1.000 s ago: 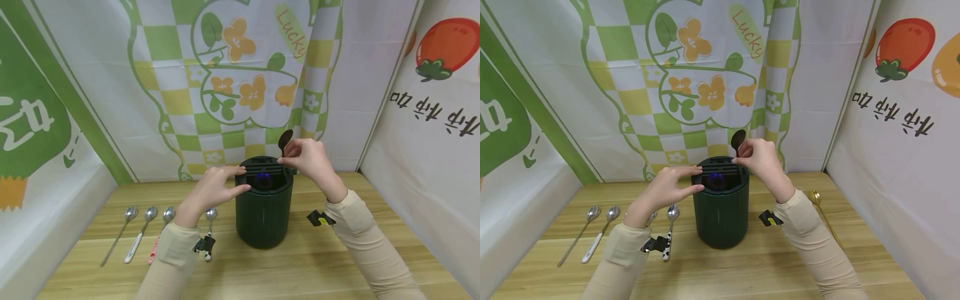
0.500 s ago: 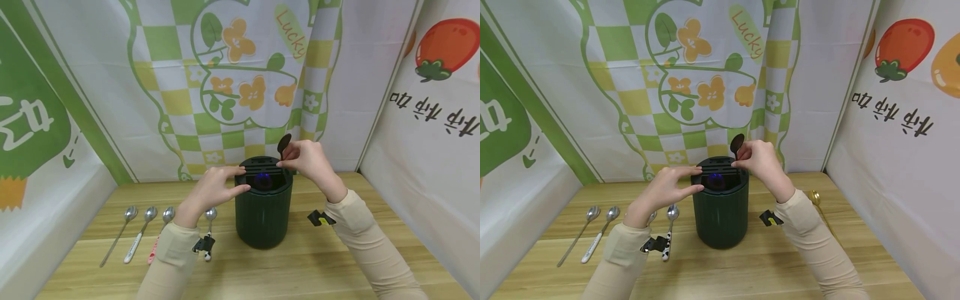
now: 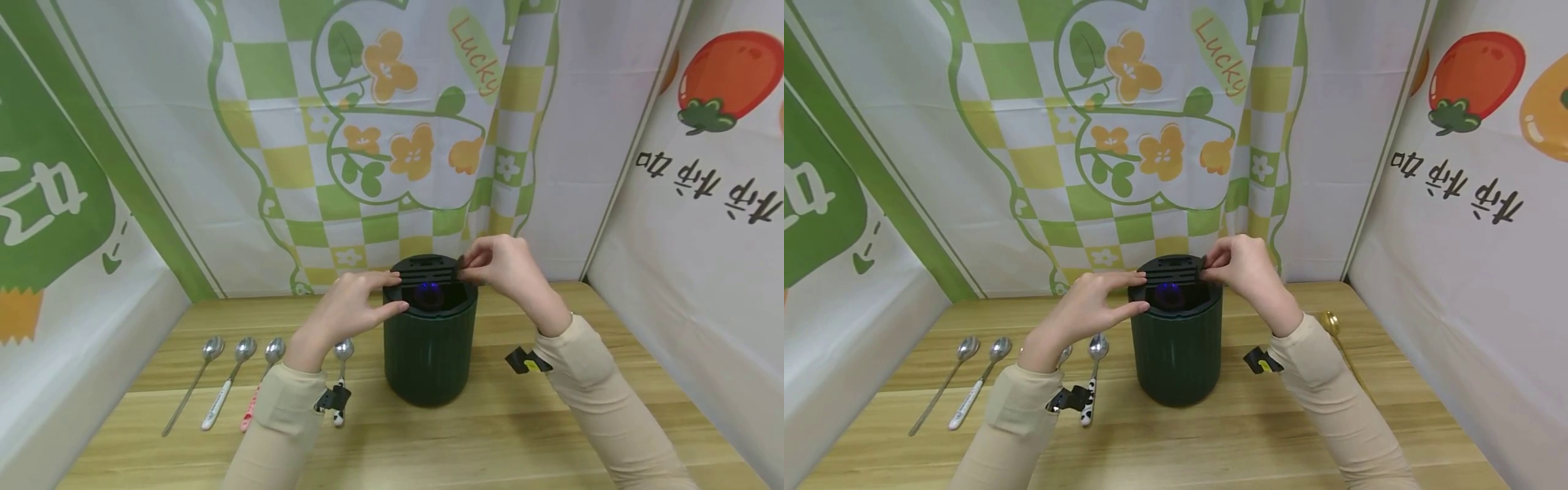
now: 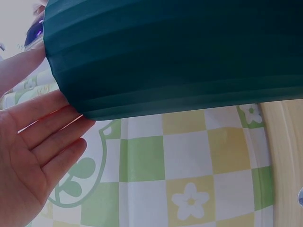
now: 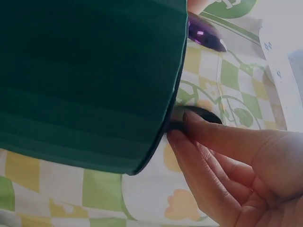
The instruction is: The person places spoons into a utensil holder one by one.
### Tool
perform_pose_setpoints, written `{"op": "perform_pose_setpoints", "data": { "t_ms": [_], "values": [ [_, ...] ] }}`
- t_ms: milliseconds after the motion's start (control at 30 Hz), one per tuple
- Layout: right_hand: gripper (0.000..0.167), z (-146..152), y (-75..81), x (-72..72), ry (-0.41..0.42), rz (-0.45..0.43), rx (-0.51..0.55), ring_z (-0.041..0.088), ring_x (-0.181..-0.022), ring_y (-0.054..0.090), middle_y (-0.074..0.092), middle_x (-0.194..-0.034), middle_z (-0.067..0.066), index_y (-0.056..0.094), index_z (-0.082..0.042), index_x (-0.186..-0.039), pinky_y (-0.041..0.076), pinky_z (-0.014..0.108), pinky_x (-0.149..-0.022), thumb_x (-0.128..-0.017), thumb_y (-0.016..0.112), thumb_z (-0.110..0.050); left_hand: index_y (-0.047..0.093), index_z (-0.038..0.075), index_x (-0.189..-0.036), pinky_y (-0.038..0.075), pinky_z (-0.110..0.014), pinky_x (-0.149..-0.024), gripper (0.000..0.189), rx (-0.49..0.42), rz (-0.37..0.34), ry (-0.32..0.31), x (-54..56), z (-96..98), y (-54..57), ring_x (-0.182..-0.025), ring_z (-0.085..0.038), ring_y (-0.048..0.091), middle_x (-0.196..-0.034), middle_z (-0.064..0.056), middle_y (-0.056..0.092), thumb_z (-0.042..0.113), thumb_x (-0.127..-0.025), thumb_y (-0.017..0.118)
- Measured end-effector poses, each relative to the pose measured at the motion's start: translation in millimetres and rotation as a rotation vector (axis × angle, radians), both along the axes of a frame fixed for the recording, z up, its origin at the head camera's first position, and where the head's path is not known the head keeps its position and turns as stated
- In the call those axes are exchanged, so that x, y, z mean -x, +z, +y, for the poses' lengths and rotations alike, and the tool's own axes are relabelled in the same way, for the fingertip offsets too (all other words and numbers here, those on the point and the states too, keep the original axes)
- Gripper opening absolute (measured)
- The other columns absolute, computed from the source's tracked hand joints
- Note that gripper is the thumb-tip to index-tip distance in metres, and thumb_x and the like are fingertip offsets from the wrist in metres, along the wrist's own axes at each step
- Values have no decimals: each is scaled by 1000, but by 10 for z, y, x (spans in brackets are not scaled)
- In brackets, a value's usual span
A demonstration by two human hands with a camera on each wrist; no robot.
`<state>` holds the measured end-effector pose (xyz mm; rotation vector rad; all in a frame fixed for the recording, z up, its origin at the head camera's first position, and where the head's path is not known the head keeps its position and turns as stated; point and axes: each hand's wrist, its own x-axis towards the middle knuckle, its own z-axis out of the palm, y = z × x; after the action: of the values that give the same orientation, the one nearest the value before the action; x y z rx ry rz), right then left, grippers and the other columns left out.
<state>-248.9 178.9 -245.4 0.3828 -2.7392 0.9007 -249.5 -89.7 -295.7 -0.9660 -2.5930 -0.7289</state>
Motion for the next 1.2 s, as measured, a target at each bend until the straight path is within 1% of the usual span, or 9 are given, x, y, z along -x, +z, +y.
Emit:
{"op": "perform_pose_setpoints", "data": {
  "t_ms": [100, 200, 333, 467, 767, 900, 1033, 1100, 1200],
  "values": [
    [14, 64, -3, -33, -15, 4, 11, 12, -69, 67, 73, -80, 1, 71, -14, -86, 53, 29, -62, -80, 77, -25, 62, 12, -126, 49, -40, -96, 52, 5, 0, 4, 0, 2, 3, -116, -21, 60, -128, -3, 62, 47, -88, 63],
    [16, 141, -7, -63, -34, 17, 5, 14, -71, 67, 73, -82, 1, 71, -16, -88, 52, 30, -60, -82, 75, -30, 61, 12, -127, 49, -41, -96, 52, 9, -3, 7, -2, 1, 2, -116, -22, 60, -129, -3, 61, 47, -88, 63],
    [19, 242, -30, -84, -41, 33, 24, 15, -69, 68, 73, -86, 5, 70, -13, -92, 53, 29, -59, -84, 73, -31, 61, 13, -127, 49, -41, -96, 52, 13, -1, 9, 2, 2, -4, -115, -22, 60, -130, -3, 61, 47, -88, 63],
    [21, 333, -69, -93, -51, 38, 34, 14, -68, 68, 73, -87, 8, 70, -10, -93, 53, 29, -59, -85, 72, -29, 62, 12, -127, 50, -41, -95, 52, 18, 8, 5, 4, 5, -3, -114, -22, 61, -129, -3, 61, 47, -88, 63],
    [24, 466, -155, -69, -71, 8, 55, 15, -69, 69, 74, -86, 9, 70, -7, -95, 53, 28, -60, -86, 71, -29, 62, 13, -126, 49, -40, -95, 51, 24, 28, 7, 7, 11, -6, -114, -21, 61, -128, -2, 62, 48, -88, 63],
    [23, 530, -210, -50, -76, -14, 74, 16, -70, 69, 73, -88, 13, 69, -4, -97, 56, 32, -63, -87, 70, -25, 63, 12, -125, 49, -41, -96, 51, 20, 43, 3, 11, 16, -4, -114, -22, 61, -128, -3, 62, 48, -88, 63],
    [24, 610, -286, -34, -96, -28, 53, 21, -74, 69, 72, -91, 14, 69, -3, -99, 56, 34, -65, -87, 69, -24, 63, 11, -125, 49, -41, -96, 51, 18, 57, -1, 13, 19, -11, -115, -23, 61, -128, -4, 62, 47, -88, 63],
    [26, 657, -334, -29, -107, -33, 37, 25, -76, 68, 72, -92, 15, 68, -2, -100, 55, 35, -65, -88, 69, -26, 63, 11, -124, 49, -41, -96, 51, 20, 60, 1, 13, 19, -16, -115, -22, 61, -128, -4, 62, 47, -88, 63],
    [29, 731, -404, -28, -128, -31, 4, 26, -78, 68, 72, -91, 15, 68, -2, -100, 55, 38, -67, -88, 69, -29, 63, 11, -124, 49, -41, -96, 51, 21, 67, 1, 18, 19, -28, -115, -22, 61, -127, -4, 63, 47, -88, 63]
  ]
}}
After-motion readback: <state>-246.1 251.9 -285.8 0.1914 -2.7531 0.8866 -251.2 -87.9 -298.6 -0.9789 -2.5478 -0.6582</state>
